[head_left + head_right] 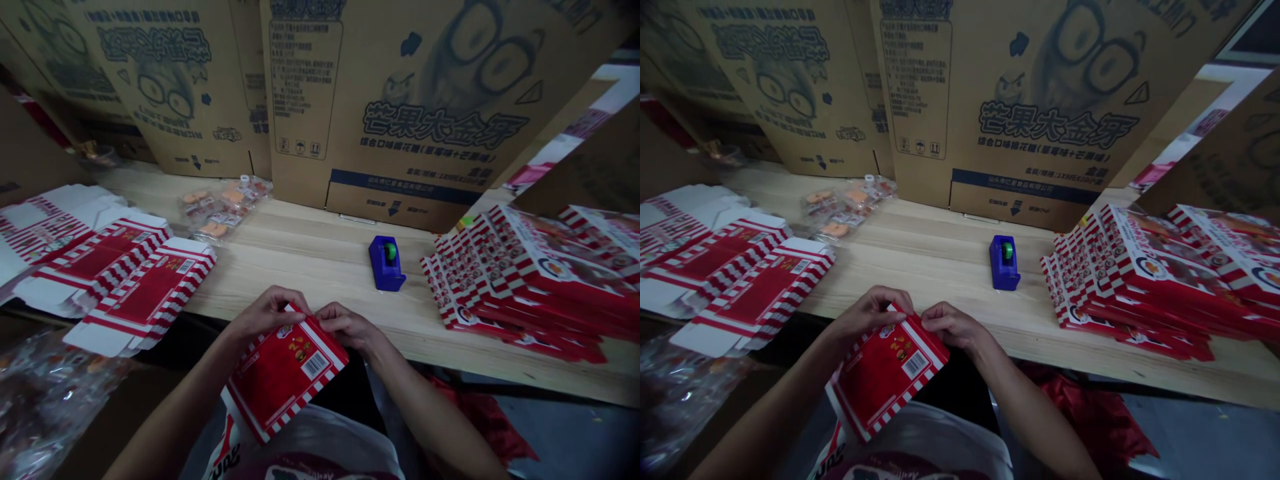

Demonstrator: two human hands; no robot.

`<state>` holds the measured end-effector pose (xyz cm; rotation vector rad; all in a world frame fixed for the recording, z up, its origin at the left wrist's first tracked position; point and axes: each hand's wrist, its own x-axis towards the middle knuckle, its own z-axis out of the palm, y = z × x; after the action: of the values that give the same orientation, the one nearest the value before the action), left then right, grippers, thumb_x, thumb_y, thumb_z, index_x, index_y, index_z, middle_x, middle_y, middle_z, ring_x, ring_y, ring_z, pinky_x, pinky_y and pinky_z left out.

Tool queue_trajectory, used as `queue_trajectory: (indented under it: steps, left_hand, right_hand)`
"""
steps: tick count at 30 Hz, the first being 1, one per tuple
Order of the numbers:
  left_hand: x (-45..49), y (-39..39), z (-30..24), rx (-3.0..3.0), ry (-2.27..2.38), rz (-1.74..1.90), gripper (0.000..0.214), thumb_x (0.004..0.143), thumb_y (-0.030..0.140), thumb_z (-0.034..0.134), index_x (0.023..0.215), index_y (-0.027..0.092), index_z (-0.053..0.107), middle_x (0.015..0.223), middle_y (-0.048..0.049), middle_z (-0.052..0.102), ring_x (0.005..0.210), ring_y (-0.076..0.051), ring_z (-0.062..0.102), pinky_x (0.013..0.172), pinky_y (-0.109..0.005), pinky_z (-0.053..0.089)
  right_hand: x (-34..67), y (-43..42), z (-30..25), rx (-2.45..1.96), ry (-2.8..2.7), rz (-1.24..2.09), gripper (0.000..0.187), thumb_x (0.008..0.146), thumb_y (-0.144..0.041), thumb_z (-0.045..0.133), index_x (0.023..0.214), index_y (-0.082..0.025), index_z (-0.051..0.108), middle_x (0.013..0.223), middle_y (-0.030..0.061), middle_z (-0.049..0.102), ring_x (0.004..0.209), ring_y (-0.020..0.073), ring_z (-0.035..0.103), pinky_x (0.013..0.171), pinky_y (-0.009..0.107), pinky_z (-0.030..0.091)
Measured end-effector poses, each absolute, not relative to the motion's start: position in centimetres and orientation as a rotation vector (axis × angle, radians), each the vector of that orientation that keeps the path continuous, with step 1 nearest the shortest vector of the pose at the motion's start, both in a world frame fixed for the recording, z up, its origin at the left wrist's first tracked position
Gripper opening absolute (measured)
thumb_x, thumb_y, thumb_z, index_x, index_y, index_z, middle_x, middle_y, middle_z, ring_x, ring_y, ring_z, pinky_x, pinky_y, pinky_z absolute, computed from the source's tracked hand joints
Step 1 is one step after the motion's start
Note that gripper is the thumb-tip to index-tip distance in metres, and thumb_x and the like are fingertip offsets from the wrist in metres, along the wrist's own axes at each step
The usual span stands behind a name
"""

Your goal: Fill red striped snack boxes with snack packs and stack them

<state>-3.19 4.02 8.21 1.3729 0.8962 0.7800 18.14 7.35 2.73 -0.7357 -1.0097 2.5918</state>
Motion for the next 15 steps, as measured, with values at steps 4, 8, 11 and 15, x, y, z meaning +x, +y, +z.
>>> queue_trajectory:
  steps: [4, 8, 11, 15]
  left_hand:
    - [-4.1, 3.5, 7.9, 1.229, 1.001, 1.008, 0.019, 0.071, 0.033, 0.076, 0.075, 0.015, 0.072, 0.077, -0.0042, 0.067, 0.07, -0.015, 0.061, 0.067, -0.026, 0.046]
    - [-4.9, 2.7, 6.5, 0.75, 1.319, 1.496, 0.034, 0.062, 0.04, 0.079, 0.083, 0.016, 0.065, 0.072, -0.0008, 0.066, 0.059, -0.015, 0.061, 0.061, -0.029, 0.05]
    - [-6.2, 1.1, 4.7, 0.68, 1.596, 1.698, 0.038, 0.068, 0.044, 0.072, 0.092, 0.017, 0.06, 0.08, -0.003, 0.066, 0.066, -0.019, 0.065, 0.065, -0.033, 0.053]
    - [-8.2, -1.1, 2.8, 1.329, 2.115, 1.473, 0.043, 0.075, 0.042, 0.067, 0.11, 0.018, 0.059, 0.124, -0.0175, 0.057, 0.12, -0.036, 0.054, 0.096, -0.049, 0.047]
  right_hand:
    - [18.9, 7.8, 3.2, -0.755, -1.002, 2.464, 0.035, 0.059, -0.037, 0.086, 0.08, -0.011, 0.072, 0.067, 0.0025, 0.069, 0.054, 0.0101, 0.06, 0.057, 0.02, 0.047]
    - [19.2, 7.2, 3.5, -0.675, -1.096, 2.28, 0.054, 0.071, -0.048, 0.078, 0.115, -0.021, 0.063, 0.105, 0.0102, 0.07, 0.088, 0.0211, 0.068, 0.078, 0.034, 0.053]
    - [18.2, 8.0, 2.7, -0.709, -1.322, 2.137, 0.051, 0.069, -0.041, 0.081, 0.112, -0.021, 0.064, 0.108, 0.0095, 0.07, 0.093, 0.023, 0.068, 0.082, 0.036, 0.052]
    - [15.2, 12.4, 1.6, -0.717, -1.711, 2.139, 0.046, 0.071, -0.05, 0.074, 0.103, -0.016, 0.071, 0.094, 0.0074, 0.073, 0.08, 0.0239, 0.069, 0.074, 0.035, 0.053]
